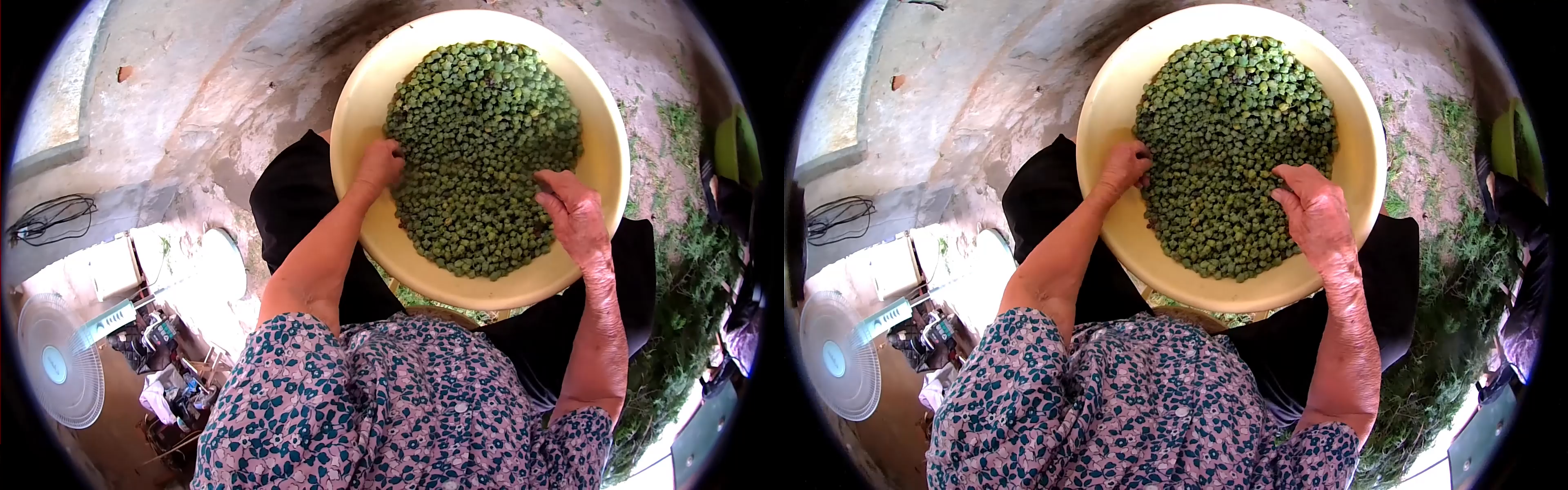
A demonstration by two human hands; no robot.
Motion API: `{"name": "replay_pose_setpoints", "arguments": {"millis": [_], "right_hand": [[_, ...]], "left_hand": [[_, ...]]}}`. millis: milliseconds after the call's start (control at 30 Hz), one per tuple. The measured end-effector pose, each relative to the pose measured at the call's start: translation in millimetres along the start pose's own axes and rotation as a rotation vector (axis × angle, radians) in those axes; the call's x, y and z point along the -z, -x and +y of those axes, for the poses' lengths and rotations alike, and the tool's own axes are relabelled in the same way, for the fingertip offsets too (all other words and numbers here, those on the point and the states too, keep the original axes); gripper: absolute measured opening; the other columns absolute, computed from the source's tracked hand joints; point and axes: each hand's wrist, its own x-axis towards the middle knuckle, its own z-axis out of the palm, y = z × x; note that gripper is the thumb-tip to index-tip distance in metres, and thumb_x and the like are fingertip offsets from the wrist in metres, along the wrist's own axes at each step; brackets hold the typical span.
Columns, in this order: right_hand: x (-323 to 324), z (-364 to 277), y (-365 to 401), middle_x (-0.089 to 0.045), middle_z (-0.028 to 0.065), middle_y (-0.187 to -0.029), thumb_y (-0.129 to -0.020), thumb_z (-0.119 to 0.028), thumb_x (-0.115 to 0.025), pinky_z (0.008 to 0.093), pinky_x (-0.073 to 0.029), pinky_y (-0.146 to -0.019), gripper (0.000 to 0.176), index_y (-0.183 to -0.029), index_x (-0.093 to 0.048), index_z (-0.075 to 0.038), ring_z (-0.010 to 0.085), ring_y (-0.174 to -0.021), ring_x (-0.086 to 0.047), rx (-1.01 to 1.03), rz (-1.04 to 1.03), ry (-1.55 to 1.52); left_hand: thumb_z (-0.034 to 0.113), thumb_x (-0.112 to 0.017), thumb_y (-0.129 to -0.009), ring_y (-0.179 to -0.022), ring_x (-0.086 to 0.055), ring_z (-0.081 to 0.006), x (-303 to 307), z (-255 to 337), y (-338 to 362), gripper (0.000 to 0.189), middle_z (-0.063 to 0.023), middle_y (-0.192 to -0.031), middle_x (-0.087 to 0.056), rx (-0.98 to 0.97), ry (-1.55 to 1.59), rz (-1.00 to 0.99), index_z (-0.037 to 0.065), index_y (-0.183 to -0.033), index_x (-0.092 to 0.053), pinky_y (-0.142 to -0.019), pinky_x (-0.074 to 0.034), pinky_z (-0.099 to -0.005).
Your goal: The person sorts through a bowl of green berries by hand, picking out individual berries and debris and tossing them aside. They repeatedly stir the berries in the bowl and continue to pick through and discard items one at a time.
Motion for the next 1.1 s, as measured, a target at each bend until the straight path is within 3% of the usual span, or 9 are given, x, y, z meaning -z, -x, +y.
{"name": "replay_pose_setpoints", "arguments": {"millis": [100,167,200,267,367,467,567,900,1100], "right_hand": [[-1.1,0.8,-1.1,-0.062,0.0167,-0.088,-0.076,-0.002,-0.066,0.0352,-0.049,-0.07,0.024,-0.1,-0.061,0.002,0.0332,-0.08,-0.061,0.022,0.002,0.003],[-0.2,1.6,-2.1,-0.062,0.0167,-0.088,-0.076,-0.002,-0.066,0.035,-0.049,-0.07,0.024,-0.1,-0.061,0.002,0.0331,-0.08,-0.061,0.04,0.003,0.008],[0.3,1.2,-3.1,-0.062,0.0164,-0.088,-0.076,-0.002,-0.066,0.0351,-0.049,-0.07,0.024,-0.1,-0.061,0.001,0.0329,-0.08,-0.061,0.032,0.001,0.002],[0.1,0.9,-3.0,-0.062,0.0161,-0.088,-0.076,-0.002,-0.066,0.0352,-0.049,-0.07,0.024,-0.099,-0.061,0.001,0.0328,-0.08,-0.061,0.023,-0.001,-0.004],[-1.0,1.1,-1.7,-0.061,0.0154,-0.087,-0.076,-0.002,-0.065,0.0359,-0.049,-0.069,0.023,-0.099,-0.061,0.0,0.0328,-0.08,-0.061,0.016,-0.011,0.04],[-1.3,1.5,-3.0,-0.061,0.0148,-0.086,-0.077,-0.003,-0.065,0.0362,-0.049,-0.068,0.022,-0.098,-0.061,-0.001,0.0328,-0.079,-0.06,0.017,-0.01,0.031],[-3.6,0.9,-3.9,-0.06,0.0147,-0.085,-0.077,-0.003,-0.065,0.0364,-0.049,-0.067,0.022,-0.098,-0.061,-0.001,0.0329,-0.078,-0.06,0.016,-0.007,0.016],[-3.9,2.0,-4.7,-0.06,0.0148,-0.086,-0.076,-0.003,-0.065,0.0381,-0.048,-0.068,0.023,-0.099,-0.06,-0.001,0.0336,-0.078,-0.059,0.025,-0.024,0.056],[-0.2,17.9,5.1,-0.062,0.0164,-0.09,-0.077,-0.003,-0.065,0.0364,-0.049,-0.072,0.024,-0.1,-0.061,0.0,0.0341,-0.083,-0.061,-0.044,0.011,0.074]], "left_hand": [[0.005,-0.064,-0.069,-0.071,-0.062,-0.0336,-4.0,-20.6,-5.4,0.013,-0.017,-0.07,-0.061,-0.108,-0.288,-0.129,0.001,-0.081,-0.062,-0.066,-0.05,-0.0398],[0.002,-0.059,-0.076,-0.056,-0.063,-0.0204,-8.7,-31.9,-8.0,0.01,-0.0102,-0.07,-0.063,-0.293,-0.485,-0.076,0.002,-0.084,-0.064,-0.05,-0.051,-0.0334],[0.002,-0.059,-0.076,-0.056,-0.063,-0.0204,-10.9,-32.9,-9.4,0.01,-0.0102,-0.07,-0.063,-0.293,-0.484,-0.075,0.002,-0.084,-0.064,-0.05,-0.051,-0.0334],[0.006,-0.061,-0.074,-0.072,-0.064,-0.0257,-17.1,-35.5,-12.4,0.013,-0.0086,-0.078,-0.064,-0.533,-0.728,0.107,0.01,-0.085,-0.067,-0.063,-0.052,-0.038],[0.01,-0.062,-0.074,-0.083,-0.061,-0.0281,-21.2,-27.2,-8.5,0.014,-0.0075,-0.085,-0.062,-0.498,-0.821,0.116,0.015,-0.085,-0.068,-0.072,-0.05,-0.0399],[0.008,-0.06,-0.075,-0.083,-0.06,-0.0275,-25.0,-25.4,-5.5,0.014,-0.0084,-0.086,-0.059,-0.54,-0.97,0.088,0.016,-0.084,-0.069,-0.069,-0.05,-0.0396],[0.007,-0.059,-0.075,-0.081,-0.06,-0.0286,-24.8,-31.4,-7.0,0.017,-0.0085,-0.086,-0.058,-0.607,-0.923,0.114,0.016,-0.085,-0.069,-0.067,-0.05,-0.0395],[0.007,-0.054,-0.075,-0.08,-0.061,-0.03,-36.7,-25.9,-8.5,0.016,-0.0095,-0.088,-0.059,-0.525,-0.937,0.14,0.014,-0.079,-0.068,-0.064,-0.05,-0.0416],[0.011,-0.062,-0.072,-0.079,-0.06,-0.0335,-40.4,-24.5,-6.5,0.012,-0.0128,-0.086,-0.058,-0.543,-0.865,0.204,0.009,-0.083,-0.066,-0.065,-0.05,-0.0427]]}}
